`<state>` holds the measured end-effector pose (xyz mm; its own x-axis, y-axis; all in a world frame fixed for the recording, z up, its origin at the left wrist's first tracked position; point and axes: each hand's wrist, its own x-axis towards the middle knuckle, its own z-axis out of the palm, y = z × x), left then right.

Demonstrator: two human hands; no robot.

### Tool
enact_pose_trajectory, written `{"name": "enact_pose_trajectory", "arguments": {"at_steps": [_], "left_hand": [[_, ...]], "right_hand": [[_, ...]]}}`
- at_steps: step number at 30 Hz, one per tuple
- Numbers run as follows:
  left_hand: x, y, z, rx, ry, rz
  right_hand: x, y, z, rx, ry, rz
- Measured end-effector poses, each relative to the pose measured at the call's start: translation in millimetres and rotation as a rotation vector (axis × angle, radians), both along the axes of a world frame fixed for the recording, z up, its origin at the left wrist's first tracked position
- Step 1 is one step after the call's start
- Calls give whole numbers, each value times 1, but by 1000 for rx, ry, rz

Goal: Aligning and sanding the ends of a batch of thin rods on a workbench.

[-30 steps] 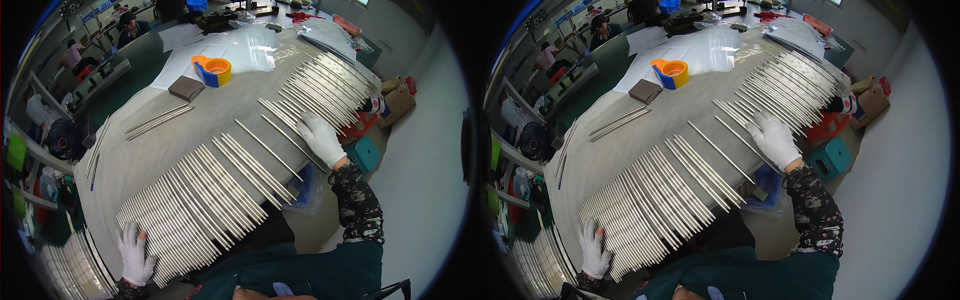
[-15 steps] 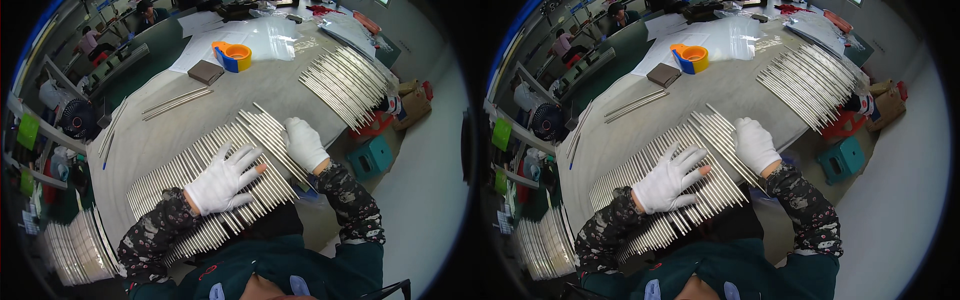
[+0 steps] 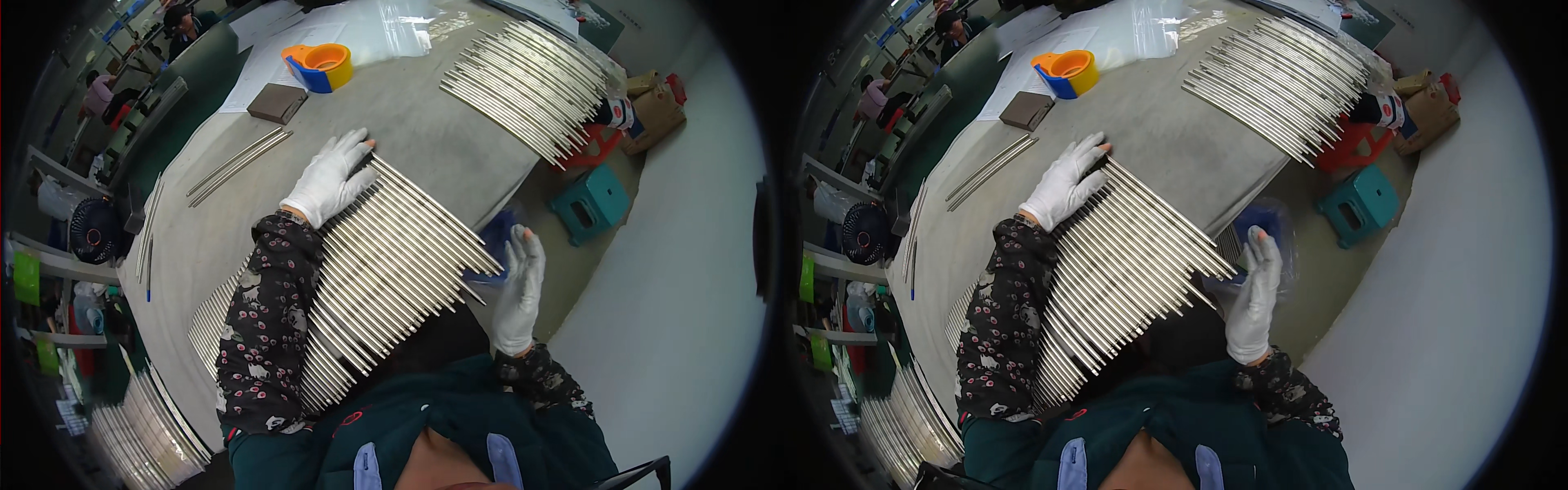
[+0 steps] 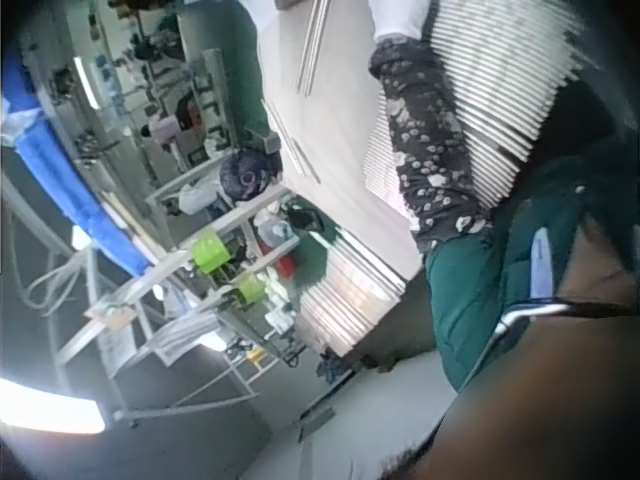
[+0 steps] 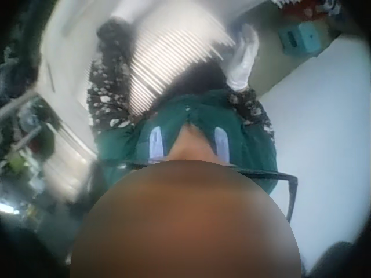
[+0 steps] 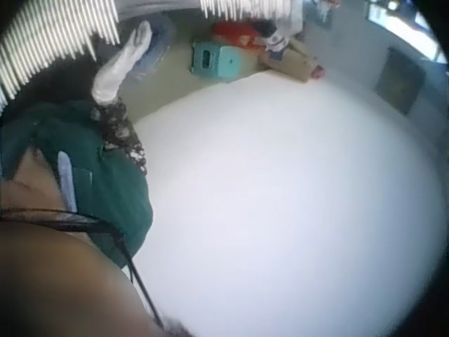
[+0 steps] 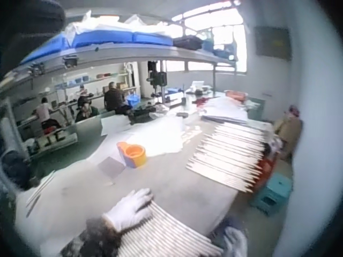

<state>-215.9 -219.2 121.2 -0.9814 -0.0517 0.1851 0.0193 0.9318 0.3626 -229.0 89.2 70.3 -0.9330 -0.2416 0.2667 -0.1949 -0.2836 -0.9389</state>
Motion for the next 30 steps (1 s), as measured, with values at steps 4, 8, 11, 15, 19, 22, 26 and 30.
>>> {"name": "enact_pose_trajectory", "arguments": {"at_steps": [4,8,11,15,19,22,26,30], "left_hand": [[5,-18,-15,250,-14,-84],[9,-12,-13,312,-40,-148],[15,-3,-2,274,-13,-191],[11,18,7,-144,-8,-168],[3,23,8,-311,-4,-150],[-8,24,6,-306,6,-146],[-10,24,6,-327,7,-136],[-6,25,8,-304,-26,-143]], "right_hand": [[17,-48,-13,-68,80,-107],[24,-66,2,-214,97,-117],[23,-55,-10,125,152,-99],[20,-55,-9,47,103,-110],[16,-64,-6,-15,69,-129],[12,-69,-6,-38,16,-194],[13,-66,-9,-83,95,-162],[29,-69,-1,-110,11,-120]]}}
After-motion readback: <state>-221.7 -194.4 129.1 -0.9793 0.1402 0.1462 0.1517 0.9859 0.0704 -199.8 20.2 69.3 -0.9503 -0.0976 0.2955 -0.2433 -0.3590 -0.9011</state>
